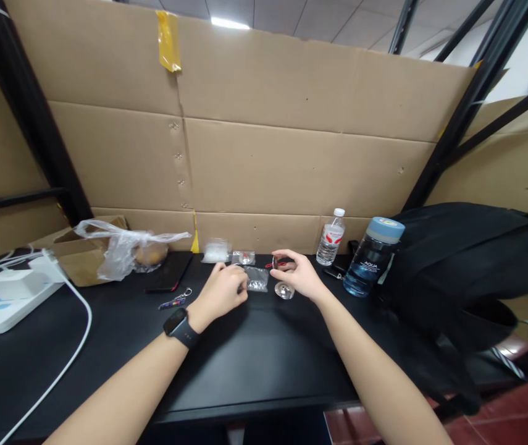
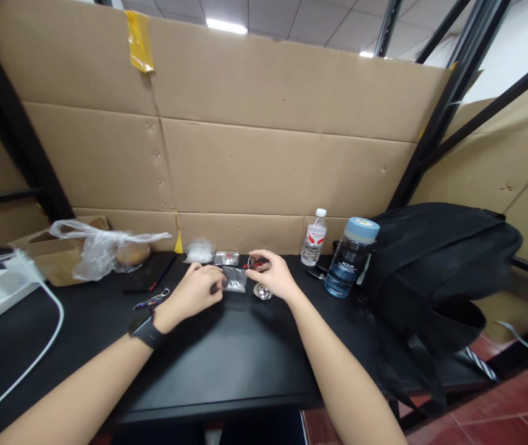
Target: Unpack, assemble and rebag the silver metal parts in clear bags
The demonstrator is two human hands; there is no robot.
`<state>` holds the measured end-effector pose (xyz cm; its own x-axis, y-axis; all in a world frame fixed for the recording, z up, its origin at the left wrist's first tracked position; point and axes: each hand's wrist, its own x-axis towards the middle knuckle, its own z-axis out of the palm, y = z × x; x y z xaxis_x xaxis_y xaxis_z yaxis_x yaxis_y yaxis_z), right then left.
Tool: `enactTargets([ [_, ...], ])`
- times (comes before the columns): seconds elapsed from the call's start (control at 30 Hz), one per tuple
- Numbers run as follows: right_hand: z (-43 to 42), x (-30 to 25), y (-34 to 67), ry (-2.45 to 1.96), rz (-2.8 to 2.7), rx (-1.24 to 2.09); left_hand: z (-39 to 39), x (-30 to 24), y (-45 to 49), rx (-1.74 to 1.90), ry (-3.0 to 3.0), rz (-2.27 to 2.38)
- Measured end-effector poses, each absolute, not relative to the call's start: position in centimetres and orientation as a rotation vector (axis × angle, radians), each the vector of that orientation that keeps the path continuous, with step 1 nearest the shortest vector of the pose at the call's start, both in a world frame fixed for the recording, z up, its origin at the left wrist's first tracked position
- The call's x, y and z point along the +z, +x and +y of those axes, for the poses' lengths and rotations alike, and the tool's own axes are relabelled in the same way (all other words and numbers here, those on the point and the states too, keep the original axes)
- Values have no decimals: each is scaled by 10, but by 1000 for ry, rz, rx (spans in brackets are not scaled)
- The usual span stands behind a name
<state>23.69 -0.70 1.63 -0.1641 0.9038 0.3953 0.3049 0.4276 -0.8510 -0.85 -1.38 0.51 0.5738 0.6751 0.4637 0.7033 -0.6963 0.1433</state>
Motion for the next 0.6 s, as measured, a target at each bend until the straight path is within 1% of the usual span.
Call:
enactTargets([
  [0.13,-13,22,242,-1072,-1905,683,-27,-2,3,-507,-2947,-1084],
  [0.23,-21,28,244,-1129,-2105,642,-30,-2,0,-415,-3060,-992],
  [0.33,-30,33,243,-1234,-2324,555,-30,-1,-6,-363,-3146,-919],
  [0.43,-36,32,239,-1308,-2503,536,-29,-1,-11,-342,-3173,-927],
  [0.6,-41,24,231,-1383,-2565,464,-27,-1,-16,-377,-3278,-894],
])
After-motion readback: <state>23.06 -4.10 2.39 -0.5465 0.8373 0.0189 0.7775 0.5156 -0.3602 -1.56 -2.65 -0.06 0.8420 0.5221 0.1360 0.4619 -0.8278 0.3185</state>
